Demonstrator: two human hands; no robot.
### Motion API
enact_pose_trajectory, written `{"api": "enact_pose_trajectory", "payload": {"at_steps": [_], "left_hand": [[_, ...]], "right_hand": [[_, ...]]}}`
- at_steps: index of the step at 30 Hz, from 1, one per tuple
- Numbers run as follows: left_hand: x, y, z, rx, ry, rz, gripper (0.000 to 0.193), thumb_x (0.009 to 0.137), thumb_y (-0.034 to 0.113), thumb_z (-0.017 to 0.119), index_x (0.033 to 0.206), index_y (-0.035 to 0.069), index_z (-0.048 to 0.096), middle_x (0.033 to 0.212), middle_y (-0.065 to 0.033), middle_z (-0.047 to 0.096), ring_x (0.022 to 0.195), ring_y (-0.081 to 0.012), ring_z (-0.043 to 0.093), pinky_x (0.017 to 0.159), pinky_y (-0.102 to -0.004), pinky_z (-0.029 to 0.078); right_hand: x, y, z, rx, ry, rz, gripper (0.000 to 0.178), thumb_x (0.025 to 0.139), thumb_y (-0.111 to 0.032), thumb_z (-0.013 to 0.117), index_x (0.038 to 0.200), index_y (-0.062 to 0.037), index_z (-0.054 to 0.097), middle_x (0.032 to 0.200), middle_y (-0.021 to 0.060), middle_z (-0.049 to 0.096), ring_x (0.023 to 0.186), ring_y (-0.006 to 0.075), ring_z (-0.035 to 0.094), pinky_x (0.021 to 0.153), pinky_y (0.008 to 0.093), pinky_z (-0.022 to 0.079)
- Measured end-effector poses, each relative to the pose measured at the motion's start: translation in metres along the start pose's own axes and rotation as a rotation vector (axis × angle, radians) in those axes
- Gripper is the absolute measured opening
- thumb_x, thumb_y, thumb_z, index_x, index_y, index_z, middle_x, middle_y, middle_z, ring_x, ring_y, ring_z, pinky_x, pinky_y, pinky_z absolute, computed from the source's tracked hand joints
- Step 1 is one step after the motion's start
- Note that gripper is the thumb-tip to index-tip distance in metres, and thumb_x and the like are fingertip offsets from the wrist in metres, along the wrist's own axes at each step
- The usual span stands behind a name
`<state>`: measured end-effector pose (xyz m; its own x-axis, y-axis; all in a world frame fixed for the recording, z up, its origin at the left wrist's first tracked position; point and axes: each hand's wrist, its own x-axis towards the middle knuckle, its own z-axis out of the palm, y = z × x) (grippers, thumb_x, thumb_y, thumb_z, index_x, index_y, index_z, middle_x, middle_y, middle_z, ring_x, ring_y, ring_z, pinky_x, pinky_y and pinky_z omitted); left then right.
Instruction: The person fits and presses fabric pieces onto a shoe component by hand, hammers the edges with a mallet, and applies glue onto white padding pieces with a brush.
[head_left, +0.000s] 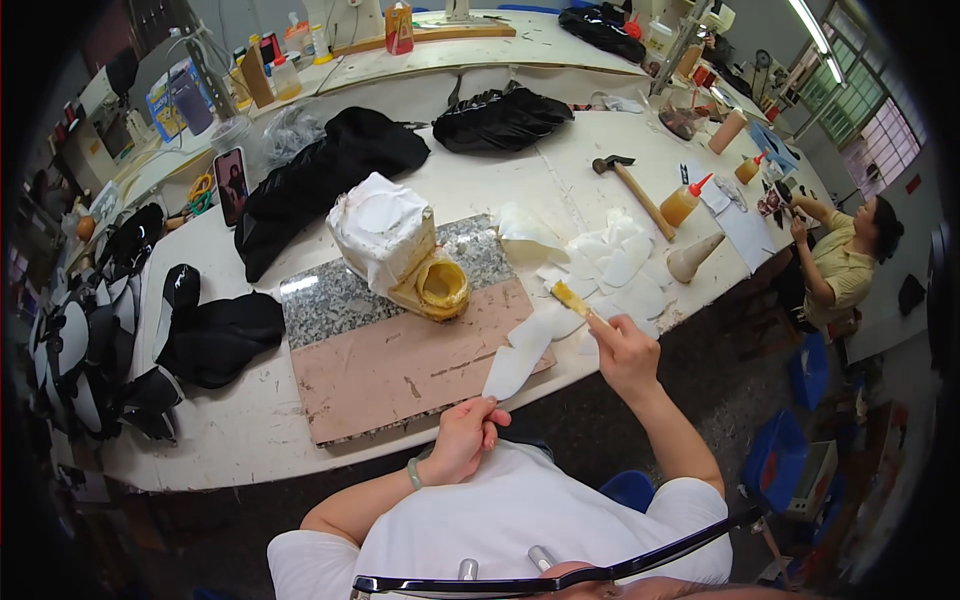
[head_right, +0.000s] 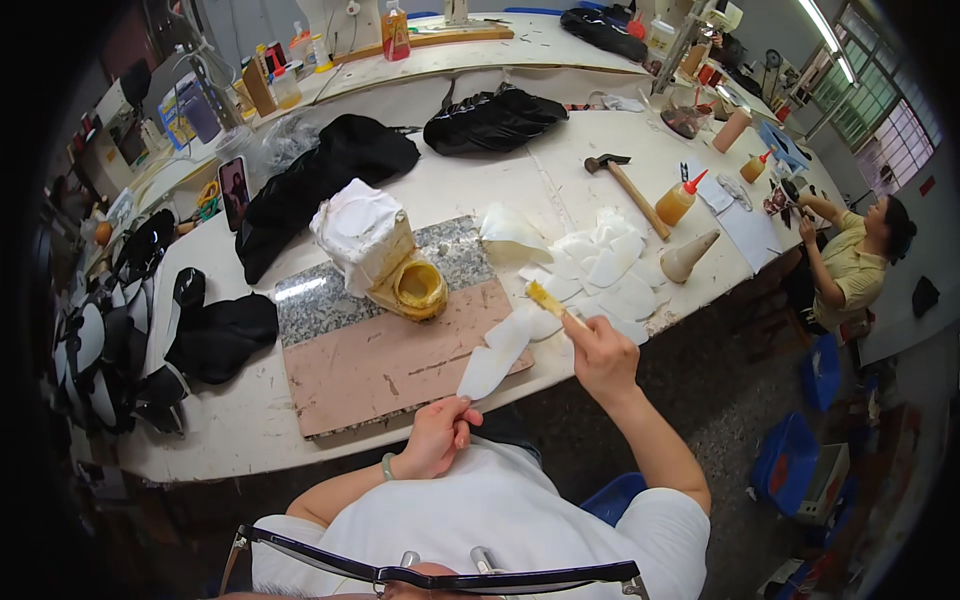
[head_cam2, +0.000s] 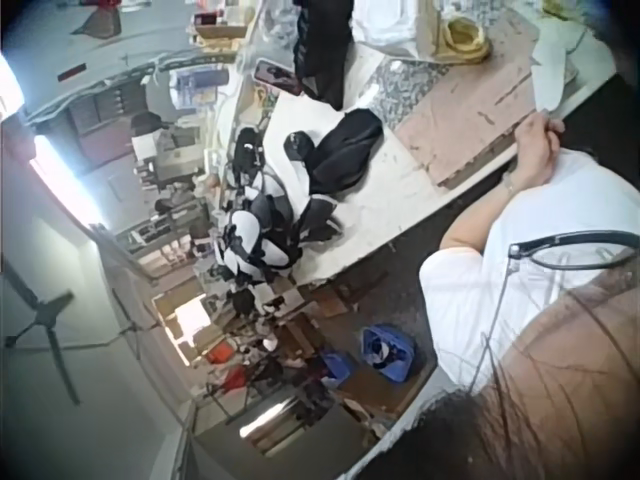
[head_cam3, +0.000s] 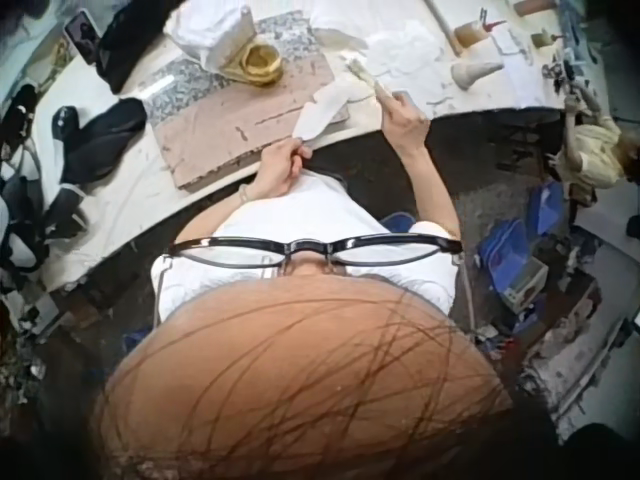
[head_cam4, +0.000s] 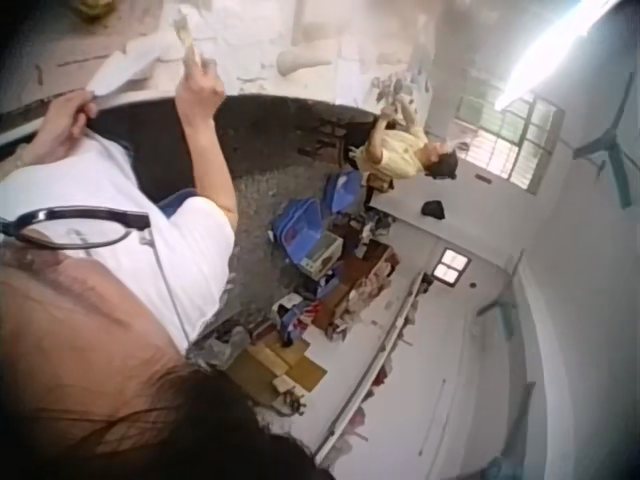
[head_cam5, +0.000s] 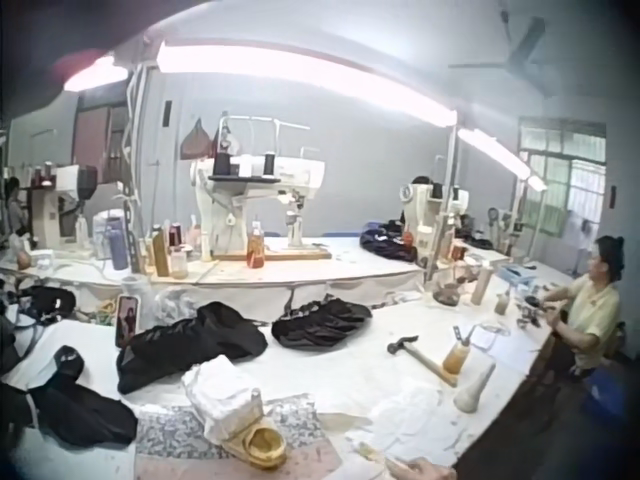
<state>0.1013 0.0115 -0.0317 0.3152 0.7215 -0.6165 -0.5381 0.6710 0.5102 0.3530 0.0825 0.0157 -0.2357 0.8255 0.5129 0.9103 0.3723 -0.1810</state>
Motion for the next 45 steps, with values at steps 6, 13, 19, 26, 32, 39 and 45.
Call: {"api": "enact_pose_trajectory", "payload": {"at_steps": [6, 13, 19, 26, 32, 39, 45], "left_hand": [[-0.019, 0.030, 0.017, 0.209, -0.027, 0.255, 0.024, 0.097, 0.017, 0.048, 0.082, 0.002, 0.058, 0.070, -0.0067, 0.061, 0.040, -0.0074, 0.044, 0.038, -0.0213, 0.036], [0.042, 0.067, 0.103, 0.256, -0.151, 0.341, 0.019, 0.096, 0.017, 0.050, 0.086, 0.003, 0.058, 0.071, -0.0059, 0.060, 0.040, -0.0080, 0.043, 0.038, -0.0208, 0.034], [0.145, 0.038, 0.149, 0.304, -0.184, 0.338, 0.024, 0.096, 0.022, 0.050, 0.087, 0.001, 0.060, 0.071, -0.0046, 0.059, 0.046, -0.0095, 0.047, 0.042, -0.0240, 0.038], [0.162, 0.027, 0.131, 0.625, -0.145, 0.062, 0.037, 0.095, 0.034, 0.053, 0.088, -0.002, 0.060, 0.074, -0.0065, 0.061, 0.055, -0.0105, 0.055, 0.046, -0.0239, 0.043], [0.148, -0.008, 0.084, 1.064, -0.483, 0.838, 0.022, 0.086, 0.020, 0.062, 0.095, 0.001, 0.061, 0.080, -0.0080, 0.063, 0.069, -0.0168, 0.061, 0.059, -0.0303, 0.049], [0.041, 0.004, 0.069, 1.370, -0.635, 0.691, 0.033, 0.090, 0.028, 0.059, 0.110, 0.002, 0.060, 0.091, -0.0180, 0.064, 0.081, -0.0338, 0.062, 0.075, -0.0404, 0.049], [0.030, 0.005, 0.060, 1.462, -0.649, 0.649, 0.034, 0.089, 0.030, 0.059, 0.110, 0.003, 0.060, 0.088, -0.0169, 0.064, 0.079, -0.0334, 0.062, 0.073, -0.0410, 0.049]], "right_hand": [[-0.037, 0.026, -0.035, 0.517, 0.292, 0.504, 0.020, 0.087, -0.001, 0.062, 0.106, 0.0005, 0.065, 0.079, 0.0044, 0.062, 0.069, 0.0103, 0.058, 0.062, 0.0235, 0.046], [-0.085, 0.058, -0.066, 0.752, 0.531, 0.832, 0.026, 0.093, -0.011, 0.059, 0.117, 0.0004, 0.061, 0.082, -0.0019, 0.061, 0.066, 0.0018, 0.050, 0.058, 0.0158, 0.039], [-0.095, 0.050, -0.054, 0.890, 0.513, 0.872, 0.027, 0.093, -0.014, 0.060, 0.116, -0.0015, 0.061, 0.079, -0.0023, 0.063, 0.053, -0.0019, 0.035, 0.047, 0.0158, 0.026], [-0.064, 0.026, -0.049, 0.868, 0.330, 0.696, 0.024, 0.091, -0.006, 0.060, 0.114, 0.0007, 0.063, 0.079, 0.0053, 0.068, 0.057, 0.0034, 0.052, 0.051, 0.0181, 0.040], [0.061, -0.051, -0.036, 0.483, -0.003, -0.083, 0.027, 0.083, -0.004, 0.063, 0.110, -0.0040, 0.066, 0.069, 0.0129, 0.067, 0.055, 0.0177, 0.063, 0.051, 0.0264, 0.047], [0.121, -0.106, 0.053, 0.041, -0.549, -0.385, 0.011, 0.078, -0.011, 0.053, 0.079, -0.0067, 0.063, 0.071, 0.0130, 0.066, 0.068, 0.0286, 0.067, 0.060, 0.0399, 0.052], [0.113, -0.095, 0.052, 0.079, -0.489, -0.348, 0.013, 0.080, -0.013, 0.055, 0.076, -0.0058, 0.065, 0.073, 0.0121, 0.067, 0.069, 0.0313, 0.066, 0.059, 0.0416, 0.051]]}}
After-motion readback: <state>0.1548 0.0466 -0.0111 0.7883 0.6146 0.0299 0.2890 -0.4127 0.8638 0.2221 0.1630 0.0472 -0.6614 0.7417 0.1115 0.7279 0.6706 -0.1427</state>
